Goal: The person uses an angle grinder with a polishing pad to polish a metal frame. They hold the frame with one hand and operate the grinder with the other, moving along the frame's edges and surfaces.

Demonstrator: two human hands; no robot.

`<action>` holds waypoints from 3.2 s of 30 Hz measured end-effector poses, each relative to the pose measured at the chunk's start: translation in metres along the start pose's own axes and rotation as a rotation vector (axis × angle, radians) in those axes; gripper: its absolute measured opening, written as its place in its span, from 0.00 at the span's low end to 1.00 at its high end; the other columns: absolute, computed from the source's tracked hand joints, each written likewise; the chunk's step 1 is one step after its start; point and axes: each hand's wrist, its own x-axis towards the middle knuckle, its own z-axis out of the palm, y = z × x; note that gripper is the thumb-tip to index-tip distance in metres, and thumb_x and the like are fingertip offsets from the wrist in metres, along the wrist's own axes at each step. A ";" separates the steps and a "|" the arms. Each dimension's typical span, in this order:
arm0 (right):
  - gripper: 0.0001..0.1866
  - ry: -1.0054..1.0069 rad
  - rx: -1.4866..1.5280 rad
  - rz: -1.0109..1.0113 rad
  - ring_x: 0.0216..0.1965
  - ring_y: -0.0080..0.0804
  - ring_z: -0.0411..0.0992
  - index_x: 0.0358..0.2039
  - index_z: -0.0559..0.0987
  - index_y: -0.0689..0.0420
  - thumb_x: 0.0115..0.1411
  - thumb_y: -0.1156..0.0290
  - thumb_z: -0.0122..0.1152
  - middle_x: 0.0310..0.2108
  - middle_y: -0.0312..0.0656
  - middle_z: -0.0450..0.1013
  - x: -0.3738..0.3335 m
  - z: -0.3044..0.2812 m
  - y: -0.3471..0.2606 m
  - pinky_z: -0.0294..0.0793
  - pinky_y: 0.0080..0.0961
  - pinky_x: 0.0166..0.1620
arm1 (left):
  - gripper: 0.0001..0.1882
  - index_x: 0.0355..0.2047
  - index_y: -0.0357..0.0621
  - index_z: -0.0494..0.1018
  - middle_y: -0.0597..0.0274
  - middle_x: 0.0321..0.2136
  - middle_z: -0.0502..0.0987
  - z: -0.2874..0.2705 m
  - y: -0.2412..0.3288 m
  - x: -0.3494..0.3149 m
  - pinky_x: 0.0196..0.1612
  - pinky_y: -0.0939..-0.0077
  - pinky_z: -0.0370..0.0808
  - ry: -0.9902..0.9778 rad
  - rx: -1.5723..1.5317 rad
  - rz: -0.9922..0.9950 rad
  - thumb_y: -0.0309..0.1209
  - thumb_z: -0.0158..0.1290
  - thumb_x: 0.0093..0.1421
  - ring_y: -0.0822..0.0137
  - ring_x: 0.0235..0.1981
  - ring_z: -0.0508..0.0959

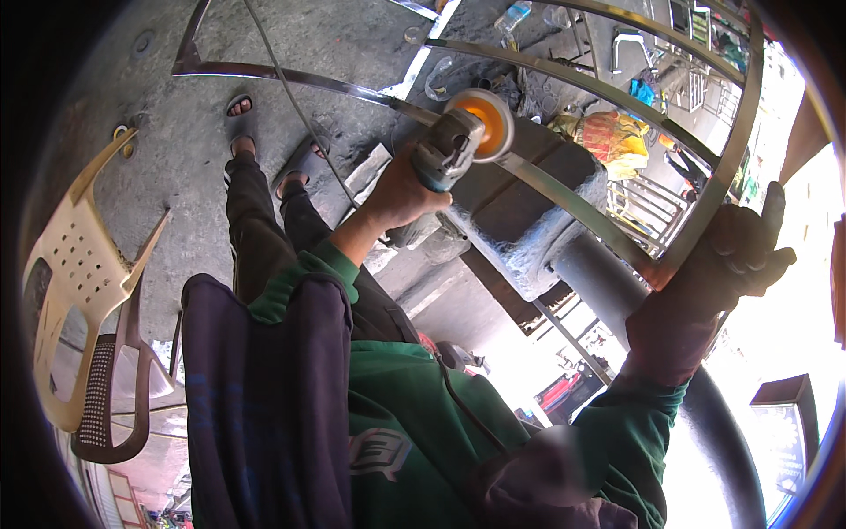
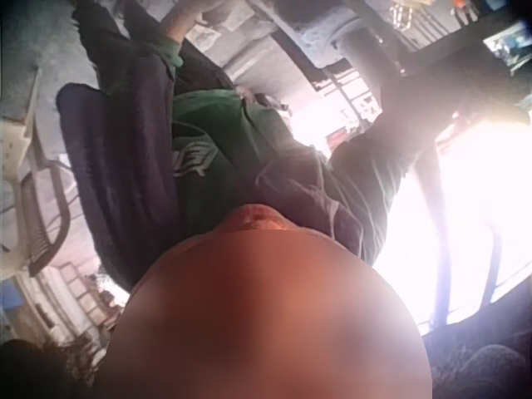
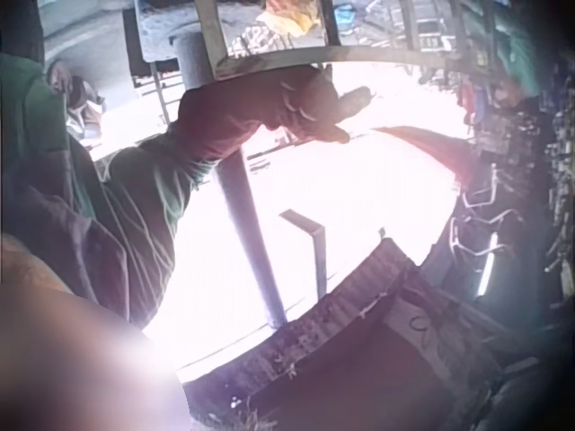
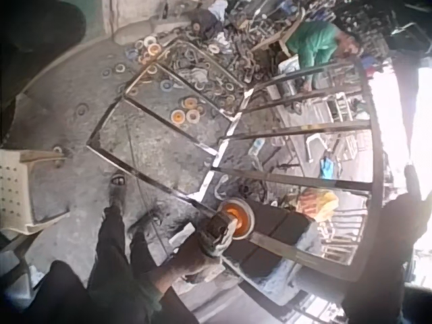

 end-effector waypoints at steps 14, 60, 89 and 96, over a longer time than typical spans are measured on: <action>0.44 0.155 0.080 -0.037 0.20 0.14 0.56 0.66 0.67 0.70 0.72 0.38 0.48 0.17 0.22 0.58 0.005 0.025 0.006 0.61 0.15 0.29 | 0.43 0.62 0.38 0.64 0.47 0.49 0.79 0.009 0.007 -0.012 0.57 0.62 0.77 -0.036 0.028 0.038 0.29 0.69 0.45 0.52 0.51 0.81; 0.43 0.511 -0.282 -0.081 0.21 0.12 0.58 0.69 0.63 0.69 0.73 0.41 0.48 0.19 0.22 0.59 -0.006 0.039 0.006 0.61 0.13 0.29 | 0.35 0.54 0.36 0.70 0.48 0.45 0.81 -0.012 0.005 -0.011 0.54 0.62 0.77 0.080 0.155 0.001 0.31 0.68 0.45 0.53 0.47 0.82; 0.45 0.606 -0.238 -0.191 0.16 0.14 0.56 0.68 0.64 0.75 0.74 0.41 0.50 0.17 0.23 0.63 0.015 0.068 0.017 0.57 0.17 0.23 | 0.31 0.50 0.38 0.77 0.58 0.40 0.81 -0.037 0.099 0.017 0.52 0.69 0.75 -0.430 0.103 -0.098 0.29 0.67 0.42 0.62 0.43 0.79; 0.43 0.261 0.011 -0.159 0.16 0.15 0.56 0.68 0.64 0.77 0.76 0.42 0.48 0.16 0.24 0.62 0.011 0.043 0.017 0.58 0.16 0.22 | 0.27 0.48 0.39 0.78 0.63 0.39 0.79 -0.074 0.056 0.034 0.50 0.70 0.75 -0.304 0.046 -0.342 0.29 0.68 0.44 0.67 0.42 0.77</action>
